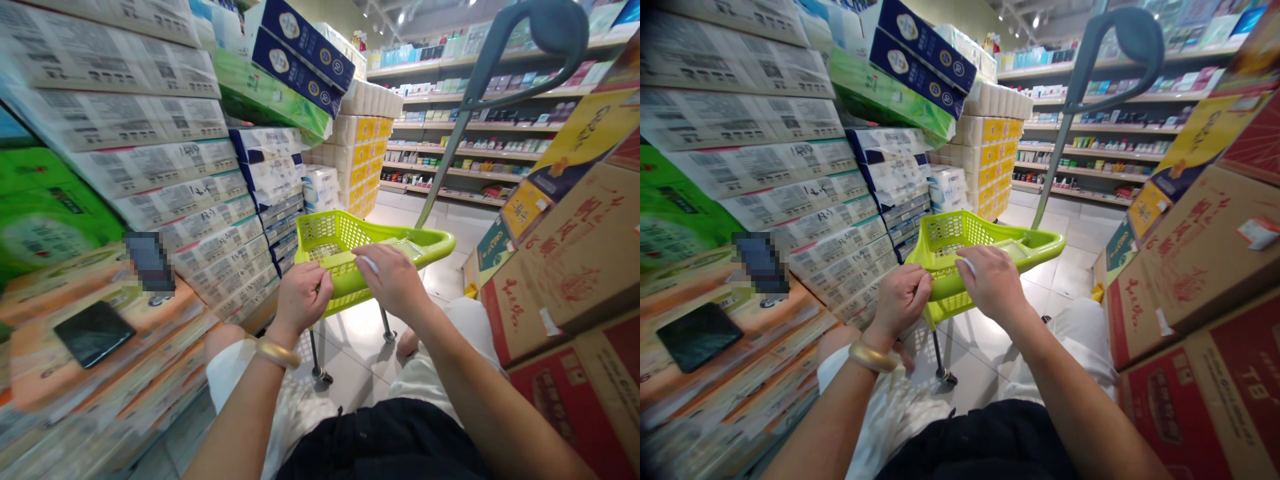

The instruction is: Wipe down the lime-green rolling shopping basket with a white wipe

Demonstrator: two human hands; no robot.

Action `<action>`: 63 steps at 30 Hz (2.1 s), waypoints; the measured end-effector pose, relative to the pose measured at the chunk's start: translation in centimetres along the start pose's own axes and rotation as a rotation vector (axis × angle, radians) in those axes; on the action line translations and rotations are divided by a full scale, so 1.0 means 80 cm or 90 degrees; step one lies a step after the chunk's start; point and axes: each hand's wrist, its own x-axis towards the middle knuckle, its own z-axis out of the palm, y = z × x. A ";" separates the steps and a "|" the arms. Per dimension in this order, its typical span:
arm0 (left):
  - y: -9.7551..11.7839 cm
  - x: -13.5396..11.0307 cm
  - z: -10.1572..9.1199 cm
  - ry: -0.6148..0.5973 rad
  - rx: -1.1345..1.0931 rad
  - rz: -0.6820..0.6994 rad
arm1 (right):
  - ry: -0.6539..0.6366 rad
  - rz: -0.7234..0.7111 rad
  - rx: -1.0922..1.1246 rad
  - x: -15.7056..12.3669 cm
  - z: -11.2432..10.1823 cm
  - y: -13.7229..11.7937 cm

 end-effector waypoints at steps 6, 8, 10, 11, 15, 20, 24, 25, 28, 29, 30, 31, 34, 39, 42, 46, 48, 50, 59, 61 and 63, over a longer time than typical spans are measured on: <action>0.001 -0.002 0.000 0.004 -0.004 -0.006 | 0.152 0.105 -0.019 -0.011 -0.011 0.065; 0.002 -0.002 0.000 0.008 -0.003 -0.004 | 0.192 0.133 -0.025 -0.014 -0.008 0.066; 0.003 -0.001 0.001 0.009 0.000 -0.004 | 0.211 0.140 -0.030 -0.016 0.000 0.051; 0.004 -0.001 0.001 0.009 0.001 -0.004 | 0.209 0.130 -0.030 -0.018 0.005 0.038; 0.004 0.000 0.001 0.007 -0.005 0.000 | 0.117 0.010 -0.002 -0.020 0.022 -0.019; 0.001 0.000 -0.004 -0.004 -0.009 0.002 | 0.084 -0.013 -0.010 -0.023 0.021 -0.026; 0.001 -0.003 -0.008 -0.004 -0.011 0.005 | 0.172 0.046 -0.021 -0.032 0.008 0.020; 0.001 -0.004 -0.009 -0.001 -0.010 0.002 | 0.199 0.074 -0.031 -0.034 0.004 0.032; 0.002 -0.006 -0.011 0.001 -0.008 -0.004 | 0.255 0.146 -0.038 -0.036 -0.002 0.054; 0.003 -0.007 -0.011 0.001 -0.008 -0.004 | 0.262 0.160 -0.034 -0.035 -0.002 0.055; 0.003 -0.007 -0.011 0.000 -0.007 -0.004 | 0.261 0.165 -0.032 -0.034 -0.002 0.053; 0.004 -0.007 -0.012 0.000 -0.006 -0.003 | 0.253 0.162 -0.033 -0.033 -0.001 0.047; 0.004 -0.006 -0.012 0.003 -0.006 0.001 | 0.194 0.108 -0.028 -0.026 0.006 0.015; 0.003 -0.006 -0.015 -0.018 -0.009 -0.011 | 0.077 0.011 0.008 -0.019 0.011 -0.024; 0.003 -0.006 -0.017 -0.033 -0.002 -0.012 | 0.080 0.019 0.013 -0.021 0.007 -0.014; 0.004 -0.006 -0.018 -0.042 0.006 -0.012 | 0.143 0.079 -0.009 -0.026 0.000 0.021; 0.005 -0.005 -0.017 -0.039 0.007 -0.010 | 0.167 0.108 -0.029 -0.028 -0.001 0.031; 0.005 -0.005 -0.016 -0.037 0.007 -0.007 | 0.177 0.117 -0.038 -0.028 0.001 0.028; 0.003 -0.005 -0.015 -0.032 0.000 0.001 | 0.072 0.015 0.030 -0.026 0.013 -0.031; 0.003 -0.005 -0.016 -0.034 -0.001 0.003 | 0.087 0.048 0.027 -0.023 0.008 -0.017; 0.004 -0.005 -0.016 -0.033 -0.001 0.006 | 0.110 0.088 0.012 -0.022 0.003 0.004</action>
